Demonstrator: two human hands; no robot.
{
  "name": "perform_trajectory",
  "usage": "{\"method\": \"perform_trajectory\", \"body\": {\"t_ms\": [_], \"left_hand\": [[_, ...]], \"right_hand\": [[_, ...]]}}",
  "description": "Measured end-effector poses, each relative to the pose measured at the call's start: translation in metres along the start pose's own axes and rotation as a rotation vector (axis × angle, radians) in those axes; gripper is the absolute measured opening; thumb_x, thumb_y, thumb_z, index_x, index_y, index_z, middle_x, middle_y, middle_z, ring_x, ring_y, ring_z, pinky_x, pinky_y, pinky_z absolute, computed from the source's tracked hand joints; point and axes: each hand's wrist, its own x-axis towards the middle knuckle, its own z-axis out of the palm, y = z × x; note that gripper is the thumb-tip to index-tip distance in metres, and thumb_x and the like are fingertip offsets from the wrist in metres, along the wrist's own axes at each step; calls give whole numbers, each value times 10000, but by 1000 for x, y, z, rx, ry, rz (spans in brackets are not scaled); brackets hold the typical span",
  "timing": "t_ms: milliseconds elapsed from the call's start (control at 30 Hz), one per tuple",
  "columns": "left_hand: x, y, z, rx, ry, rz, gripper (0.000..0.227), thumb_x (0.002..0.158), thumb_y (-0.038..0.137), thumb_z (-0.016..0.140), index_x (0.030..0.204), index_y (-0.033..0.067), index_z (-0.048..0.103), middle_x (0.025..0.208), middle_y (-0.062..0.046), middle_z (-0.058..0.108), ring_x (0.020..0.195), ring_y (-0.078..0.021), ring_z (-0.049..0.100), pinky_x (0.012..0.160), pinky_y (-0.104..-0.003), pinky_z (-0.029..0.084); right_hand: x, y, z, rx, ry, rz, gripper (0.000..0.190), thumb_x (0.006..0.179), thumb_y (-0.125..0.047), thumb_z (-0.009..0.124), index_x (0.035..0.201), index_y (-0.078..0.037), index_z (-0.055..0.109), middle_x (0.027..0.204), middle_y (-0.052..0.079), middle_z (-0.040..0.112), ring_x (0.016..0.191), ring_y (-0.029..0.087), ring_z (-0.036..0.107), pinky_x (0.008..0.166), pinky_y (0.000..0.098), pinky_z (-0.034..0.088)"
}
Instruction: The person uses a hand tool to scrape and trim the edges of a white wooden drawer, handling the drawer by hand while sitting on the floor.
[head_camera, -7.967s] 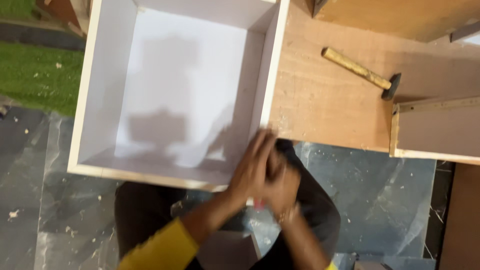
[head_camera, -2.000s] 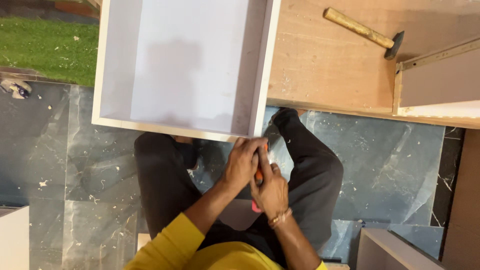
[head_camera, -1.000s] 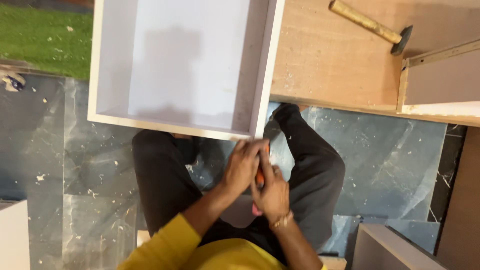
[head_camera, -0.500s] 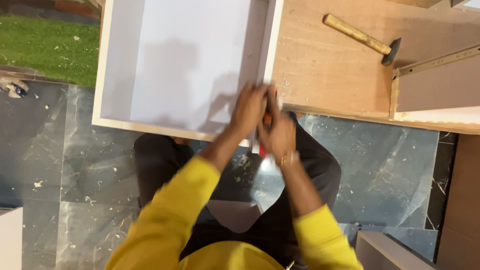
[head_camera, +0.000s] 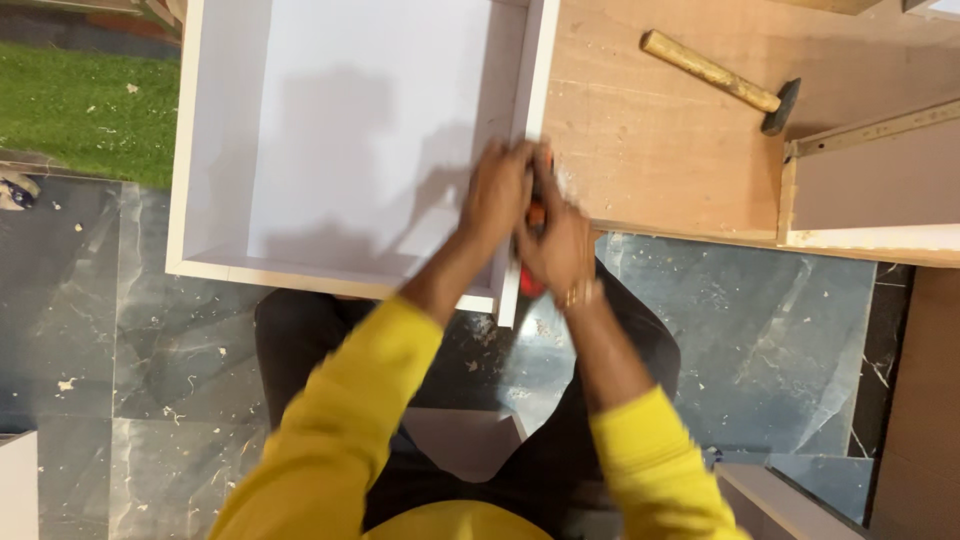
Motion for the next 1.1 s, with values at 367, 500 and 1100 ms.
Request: {"method": "perform_trajectory", "body": {"t_ms": [367,500,1100], "left_hand": [[-176,18,-17,-52,-9,71,346,908,6,605,1248,58,644,1061,-155,708,972,-360,625,875,-463,509],[-209,38,-25,-72,71,167,383,907,-15,561,1285,20,609,1111,-151,719,1009,-270,665,896,-418,560],[-58,-3,2,9,12,106,389,898,37,648,1282,102,646,1005,-183,615,955,-382,593,844,-478,505]], "right_hand": [[-169,-31,13,-97,-121,123,786,855,-257,733,1554,-103,409,972,278,651,729,396,680,630,463,567],[-211,-47,11,-22,-20,41,807,808,-227,738,1532,-83,412,1014,284,663,736,377,693,632,423,581],[-52,-5,3,-33,30,-20,784,874,-181,711,1579,-58,389,755,179,662,663,336,656,613,434,545]]}}
